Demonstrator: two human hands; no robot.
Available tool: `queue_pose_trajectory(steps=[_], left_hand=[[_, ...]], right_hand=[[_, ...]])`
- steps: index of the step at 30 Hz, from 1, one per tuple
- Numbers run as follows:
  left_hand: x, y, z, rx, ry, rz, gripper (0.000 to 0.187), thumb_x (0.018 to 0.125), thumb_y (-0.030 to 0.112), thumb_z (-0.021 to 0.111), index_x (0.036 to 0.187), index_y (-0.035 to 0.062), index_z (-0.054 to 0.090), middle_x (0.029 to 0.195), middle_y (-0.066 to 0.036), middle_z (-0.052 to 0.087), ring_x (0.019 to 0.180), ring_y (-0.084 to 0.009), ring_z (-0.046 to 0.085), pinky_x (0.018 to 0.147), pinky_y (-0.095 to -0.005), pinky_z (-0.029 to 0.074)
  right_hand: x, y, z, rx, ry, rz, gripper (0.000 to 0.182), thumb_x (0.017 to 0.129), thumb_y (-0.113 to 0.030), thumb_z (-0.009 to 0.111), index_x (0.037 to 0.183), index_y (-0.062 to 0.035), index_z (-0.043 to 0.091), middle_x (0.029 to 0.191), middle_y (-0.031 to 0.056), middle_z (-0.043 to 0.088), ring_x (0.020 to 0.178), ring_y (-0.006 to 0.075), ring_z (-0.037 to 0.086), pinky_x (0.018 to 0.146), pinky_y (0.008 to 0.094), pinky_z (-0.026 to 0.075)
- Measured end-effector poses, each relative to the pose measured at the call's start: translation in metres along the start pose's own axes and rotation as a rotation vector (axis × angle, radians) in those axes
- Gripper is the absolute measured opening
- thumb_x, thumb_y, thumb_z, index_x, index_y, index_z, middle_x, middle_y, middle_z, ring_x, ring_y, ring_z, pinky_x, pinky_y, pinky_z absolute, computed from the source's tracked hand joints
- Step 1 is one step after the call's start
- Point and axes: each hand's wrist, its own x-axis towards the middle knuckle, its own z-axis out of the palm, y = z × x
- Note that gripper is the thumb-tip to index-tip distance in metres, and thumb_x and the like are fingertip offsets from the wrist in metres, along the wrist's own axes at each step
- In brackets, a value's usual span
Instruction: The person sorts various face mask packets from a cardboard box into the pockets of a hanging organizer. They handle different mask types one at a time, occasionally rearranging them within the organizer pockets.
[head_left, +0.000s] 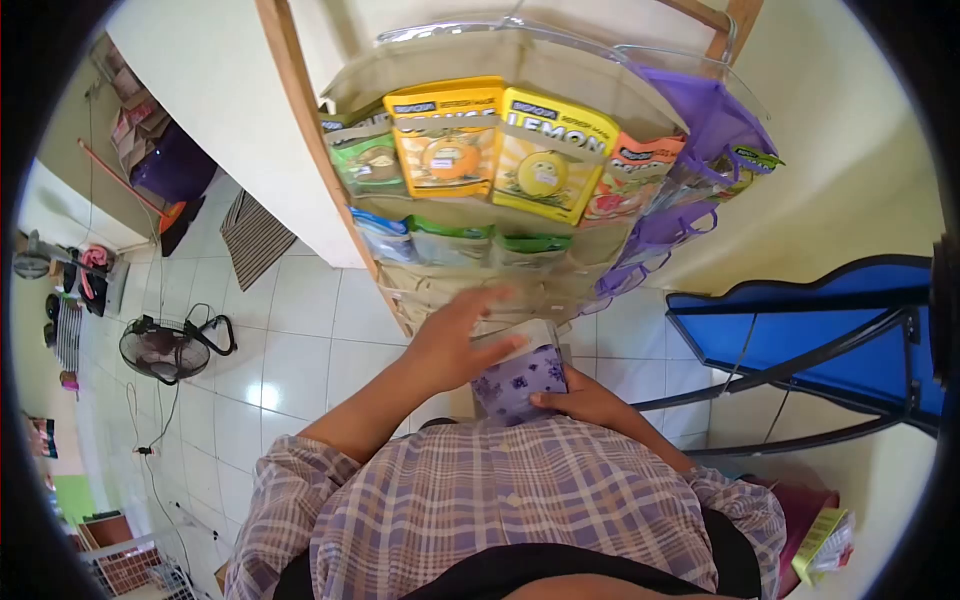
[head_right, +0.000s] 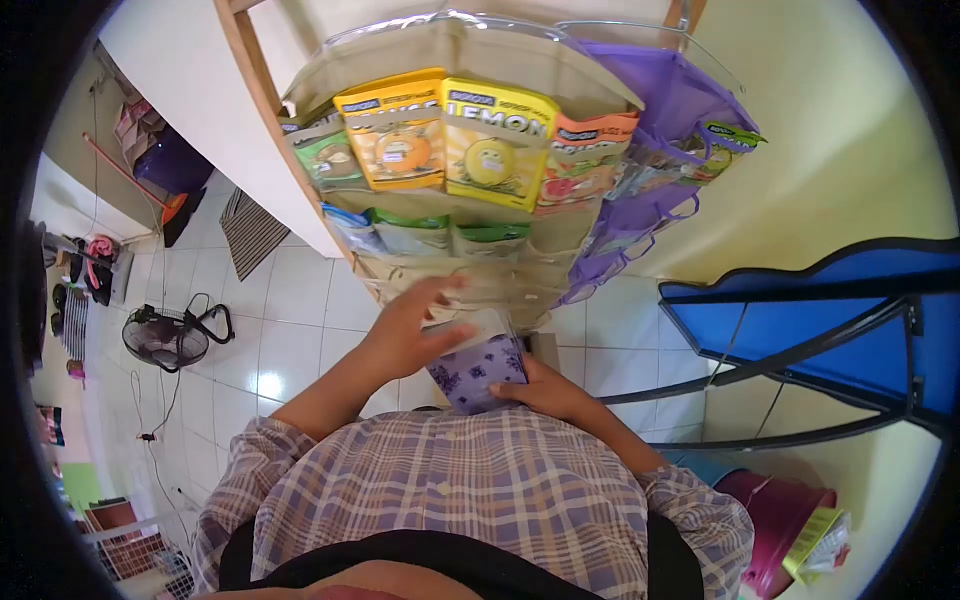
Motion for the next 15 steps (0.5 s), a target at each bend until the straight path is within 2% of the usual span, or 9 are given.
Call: queue_pose_trajectory(steps=[1,3,4,6,9,10,13,14,15], left_hand=[[0.004,0.002,0.001,-0.003,-0.016,-0.006,0.056,0.086,0.026,0.068,0.132,0.0039,0.044,0.116,-0.019,0.058,0.101,-0.0271,0.061,0.079,-0.0374,0.048],[0.008,0.006,0.007,0.04,-0.471,-0.285,0.046,0.087,0.029,0.066,0.123,0.0033,0.053,0.096,-0.02,0.066,0.085,-0.0283,0.065,0.073,-0.0381,0.05],[0.002,0.002,0.01,0.039,-0.488,-0.298,0.046,0.087,0.029,0.066,0.123,0.0033,0.053,0.096,-0.02,0.066,0.085,-0.0283,0.065,0.073,-0.0381,0.05],[-0.014,-0.011,0.014,-0.102,-0.35,-0.278,0.045,0.089,0.035,0.062,0.121,0.0032,0.054,0.085,-0.023,0.066,0.08,-0.0397,0.064,0.073,-0.0429,0.049],[-0.025,0.0,0.003,-0.186,-0.324,-0.27,0.041,0.089,0.032,0.063,0.116,0.0014,0.058,0.09,-0.023,0.066,0.083,-0.0384,0.064,0.073,-0.0399,0.05],[-0.026,-0.002,0.005,-0.153,-0.278,-0.254,0.042,0.085,0.027,0.069,0.116,0.0006,0.059,0.086,-0.018,0.068,0.078,-0.0238,0.066,0.072,-0.0323,0.05],[-0.026,-0.001,0.0,-0.144,-0.166,-0.25,0.045,0.08,0.026,0.075,0.116,0.0013,0.06,0.086,-0.014,0.068,0.079,-0.0183,0.065,0.073,-0.0296,0.049],[-0.033,-0.007,-0.001,-0.326,-0.145,-0.3,0.052,0.076,0.02,0.079,0.118,0.0001,0.058,0.095,-0.011,0.068,0.086,-0.0151,0.063,0.077,-0.0282,0.049],[-0.04,-0.011,-0.005,-0.324,-0.148,-0.301,0.052,0.076,0.02,0.079,0.118,0.0001,0.058,0.095,-0.011,0.068,0.086,-0.0151,0.063,0.077,-0.0282,0.049]], right_hand=[[-0.004,0.005,0.0,-0.018,-0.021,0.078,0.064,0.086,-0.023,0.067,0.137,0.0003,0.036,0.125,0.0117,0.055,0.116,0.0206,0.051,0.102,0.0331,0.038],[0.002,0.015,-0.001,-0.069,-0.047,0.074,0.065,0.086,-0.024,0.068,0.137,-0.0001,0.036,0.125,0.0115,0.055,0.115,0.0201,0.052,0.102,0.0325,0.038],[0.006,0.018,-0.002,-0.133,-0.072,0.062,0.066,0.086,-0.026,0.068,0.137,-0.0005,0.036,0.125,0.0113,0.055,0.114,0.0195,0.052,0.101,0.0319,0.039],[0.01,0.009,-0.001,-0.054,-0.138,0.102,0.065,0.085,-0.028,0.069,0.136,-0.0006,0.039,0.124,0.0112,0.057,0.112,0.0192,0.053,0.1,0.0317,0.039],[0.024,0.005,0.0,0.0,-0.208,0.237,0.058,0.084,-0.033,0.07,0.128,-0.0016,0.05,0.117,0.0097,0.061,0.107,0.0182,0.056,0.097,0.0306,0.041],[0.033,0.012,-0.001,-0.043,-0.253,0.16,0.055,0.085,-0.034,0.07,0.126,-0.0021,0.052,0.116,0.009,0.062,0.106,0.0179,0.056,0.095,0.0303,0.042],[0.041,0.002,0.0,-0.098,-0.329,0.062,0.051,0.086,-0.032,0.068,0.125,-0.0033,0.054,0.114,0.0074,0.063,0.103,0.0173,0.057,0.092,0.0298,0.043],[0.042,0.0,0.001,-0.157,-0.301,-0.011,0.049,0.086,-0.031,0.067,0.124,-0.003,0.054,0.112,0.0077,0.063,0.101,0.0171,0.057,0.09,0.0301,0.044],[0.044,-0.002,0.003,-0.221,-0.265,-0.088,0.047,0.087,-0.029,0.067,0.123,-0.0026,0.054,0.11,0.008,0.064,0.099,0.017,0.058,0.088,0.0304,0.045]])
